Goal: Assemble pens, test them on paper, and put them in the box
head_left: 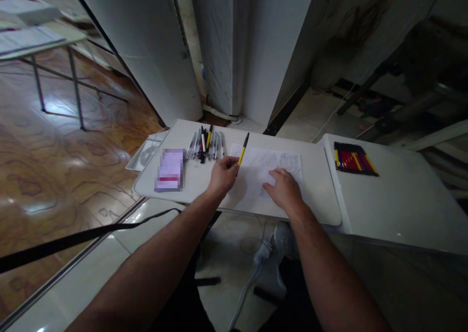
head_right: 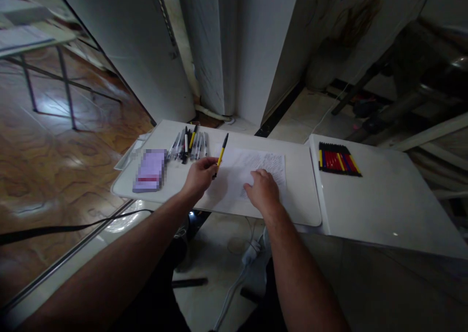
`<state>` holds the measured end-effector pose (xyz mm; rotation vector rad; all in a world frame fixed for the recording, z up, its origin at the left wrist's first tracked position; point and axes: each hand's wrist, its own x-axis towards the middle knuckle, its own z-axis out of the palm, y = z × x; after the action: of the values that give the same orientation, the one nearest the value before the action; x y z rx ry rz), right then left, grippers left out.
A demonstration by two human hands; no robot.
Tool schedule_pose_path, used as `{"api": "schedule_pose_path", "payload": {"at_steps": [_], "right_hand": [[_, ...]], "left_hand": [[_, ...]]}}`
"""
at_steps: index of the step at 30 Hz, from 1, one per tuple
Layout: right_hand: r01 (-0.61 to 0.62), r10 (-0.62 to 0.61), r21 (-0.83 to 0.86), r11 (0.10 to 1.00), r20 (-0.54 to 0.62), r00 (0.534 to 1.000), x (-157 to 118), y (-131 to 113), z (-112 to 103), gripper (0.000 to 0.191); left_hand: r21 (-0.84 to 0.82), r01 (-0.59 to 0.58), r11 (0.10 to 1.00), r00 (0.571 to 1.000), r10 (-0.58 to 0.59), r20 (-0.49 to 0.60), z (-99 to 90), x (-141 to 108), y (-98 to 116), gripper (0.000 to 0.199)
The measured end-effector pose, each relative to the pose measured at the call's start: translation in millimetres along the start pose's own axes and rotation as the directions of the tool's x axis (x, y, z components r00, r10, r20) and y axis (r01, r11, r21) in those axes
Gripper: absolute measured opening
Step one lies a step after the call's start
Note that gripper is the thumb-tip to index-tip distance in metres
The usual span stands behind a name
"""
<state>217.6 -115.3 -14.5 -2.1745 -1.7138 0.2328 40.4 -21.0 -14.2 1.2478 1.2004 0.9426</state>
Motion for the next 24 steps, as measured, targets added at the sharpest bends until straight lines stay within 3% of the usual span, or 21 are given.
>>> {"api": "schedule_pose_path", "payload": {"at_steps": [3, 6, 10, 12, 15, 20, 24], "right_hand": [[-0.013, 0.022, 0.133, 0.991, -0.066, 0.998, 4.4, -1.7, -2.8, 0.038], [-0.043, 0.095, 0.381, 0.924, -0.118, 0.989, 11.0, -4.2, -7.7, 0.031], [-0.105, 0.237, 0.766, 0.634, -0.063, 0.970, 17.7, -9.5, -14.1, 0.028], [-0.132, 0.288, 0.863, 0.488, -0.016, 0.958, 18.9, -12.1, -17.1, 0.029], [-0.137, 0.350, 0.928, 0.347, 0.007, 0.937, 19.0, -13.6, -21.2, 0.031], [-0.126, 0.408, 0.947, 0.297, -0.006, 0.913, 19.8, -12.1, -23.5, 0.033], [-0.103, 0.415, 0.947, 0.305, -0.035, 0.909, 20.4, -13.7, -22.4, 0.031]], "left_hand": [[-0.062, 0.058, 0.996, 0.996, -0.054, 0.067, 8.9, -13.6, 5.6, 0.022], [-0.078, 0.085, 0.993, 0.985, -0.072, 0.157, 17.2, -25.0, 5.8, 0.022], [-0.028, 0.024, 0.999, 0.961, -0.015, 0.276, 23.3, -34.1, -1.2, 0.023], [0.053, -0.065, 0.996, 0.949, 0.046, 0.313, 23.7, -36.0, -4.6, 0.022], [0.216, -0.245, 0.945, 0.933, 0.169, 0.318, 22.5, -36.8, -6.7, 0.021], [0.386, -0.485, 0.785, 0.868, 0.376, 0.325, 20.2, -37.8, -4.5, 0.022], [0.397, -0.532, 0.748, 0.843, 0.419, 0.339, 18.3, -40.8, -0.6, 0.021]]}}
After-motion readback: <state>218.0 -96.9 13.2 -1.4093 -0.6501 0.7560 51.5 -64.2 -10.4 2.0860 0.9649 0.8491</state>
